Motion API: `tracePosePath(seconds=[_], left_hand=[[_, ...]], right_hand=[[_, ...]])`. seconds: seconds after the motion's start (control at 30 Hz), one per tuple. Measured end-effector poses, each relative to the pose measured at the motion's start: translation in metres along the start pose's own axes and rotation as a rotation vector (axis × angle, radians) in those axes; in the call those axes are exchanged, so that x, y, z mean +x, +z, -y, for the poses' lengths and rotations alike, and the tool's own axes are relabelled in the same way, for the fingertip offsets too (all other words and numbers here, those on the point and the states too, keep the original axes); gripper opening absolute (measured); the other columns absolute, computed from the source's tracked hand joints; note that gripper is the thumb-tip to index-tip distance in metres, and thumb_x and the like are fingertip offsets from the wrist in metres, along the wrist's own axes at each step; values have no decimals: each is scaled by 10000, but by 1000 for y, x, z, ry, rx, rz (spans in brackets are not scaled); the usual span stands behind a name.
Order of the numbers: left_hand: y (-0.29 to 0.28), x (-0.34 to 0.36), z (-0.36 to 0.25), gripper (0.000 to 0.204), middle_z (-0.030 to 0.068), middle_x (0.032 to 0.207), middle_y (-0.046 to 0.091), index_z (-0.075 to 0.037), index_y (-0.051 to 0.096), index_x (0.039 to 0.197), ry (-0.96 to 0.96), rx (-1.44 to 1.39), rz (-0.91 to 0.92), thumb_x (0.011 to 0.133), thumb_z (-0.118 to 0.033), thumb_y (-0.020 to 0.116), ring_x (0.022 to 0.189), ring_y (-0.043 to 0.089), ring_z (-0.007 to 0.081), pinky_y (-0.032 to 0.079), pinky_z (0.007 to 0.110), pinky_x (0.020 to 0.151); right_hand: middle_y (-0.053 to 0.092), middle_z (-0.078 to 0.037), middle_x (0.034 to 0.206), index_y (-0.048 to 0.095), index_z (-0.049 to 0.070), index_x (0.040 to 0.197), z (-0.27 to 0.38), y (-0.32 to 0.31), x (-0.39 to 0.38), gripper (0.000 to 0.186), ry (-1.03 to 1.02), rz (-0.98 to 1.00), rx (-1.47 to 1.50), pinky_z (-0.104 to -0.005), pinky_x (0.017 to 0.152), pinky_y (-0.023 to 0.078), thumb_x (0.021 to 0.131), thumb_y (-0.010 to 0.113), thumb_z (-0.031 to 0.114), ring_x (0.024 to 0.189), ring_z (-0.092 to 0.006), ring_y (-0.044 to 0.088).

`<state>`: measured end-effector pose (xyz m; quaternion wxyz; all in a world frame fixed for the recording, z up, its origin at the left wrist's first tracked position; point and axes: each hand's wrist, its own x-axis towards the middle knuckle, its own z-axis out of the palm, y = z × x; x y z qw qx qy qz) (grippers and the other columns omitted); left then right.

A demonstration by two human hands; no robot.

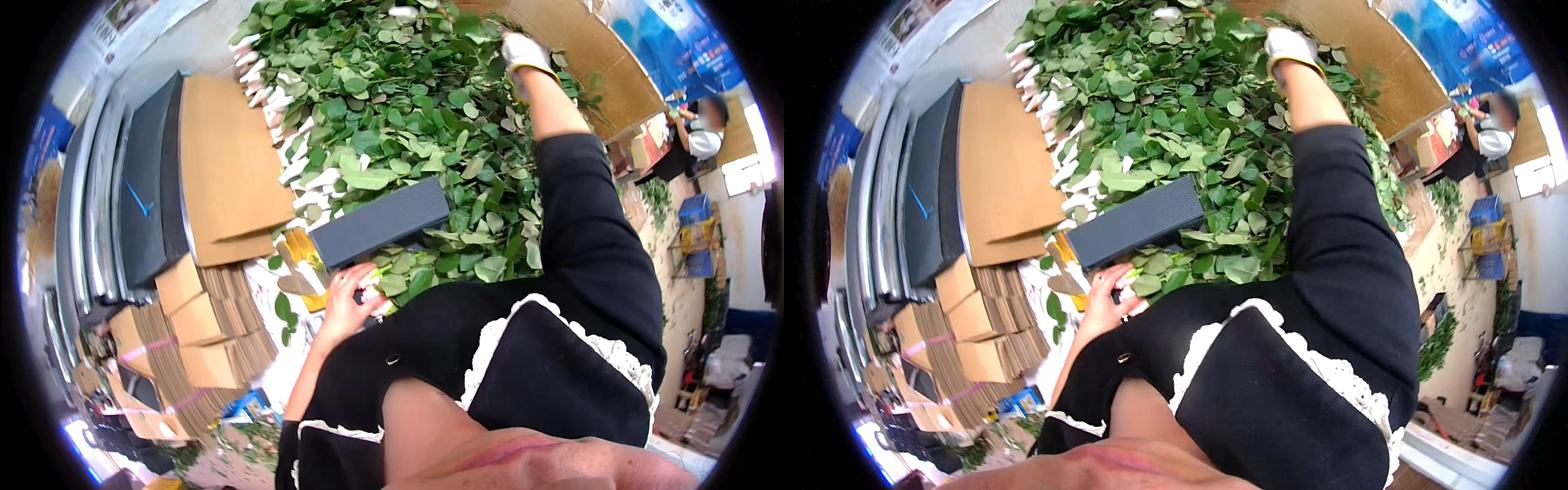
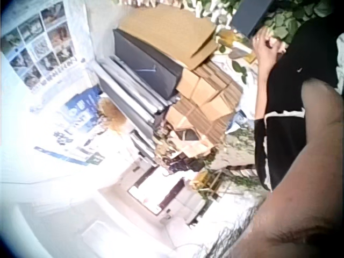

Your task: The person arranges pink roses and green leaves into a black rectangular box. They place the flowers and leaves into the box, then cover them with a piece of cardboard and a black lid.

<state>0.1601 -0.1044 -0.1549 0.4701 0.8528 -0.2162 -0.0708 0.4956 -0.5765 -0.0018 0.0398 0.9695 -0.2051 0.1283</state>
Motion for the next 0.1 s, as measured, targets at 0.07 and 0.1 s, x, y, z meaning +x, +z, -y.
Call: tracePosePath(seconds=[0.07,0.1], left_hand=[[-2,-3,-7,695,136,1254,607,-74,528,1313,-164,-87,-22,681,-173,799,1153,539,316,419,418,1005],[-6,-5,-8,726,165,1297,571,-81,504,1336,-174,-78,-16,683,-186,803,1167,529,313,409,419,1020]], right_hand=[[595,-168,1286,555,134,1313,-3,-32,-10,400,-268,-125,-140,-438,937,503,945,400,147,1144,-333,607],[555,-157,1347,559,138,1319,7,-62,-26,400,-310,-41,-143,-442,975,479,934,454,177,1197,-293,583]])
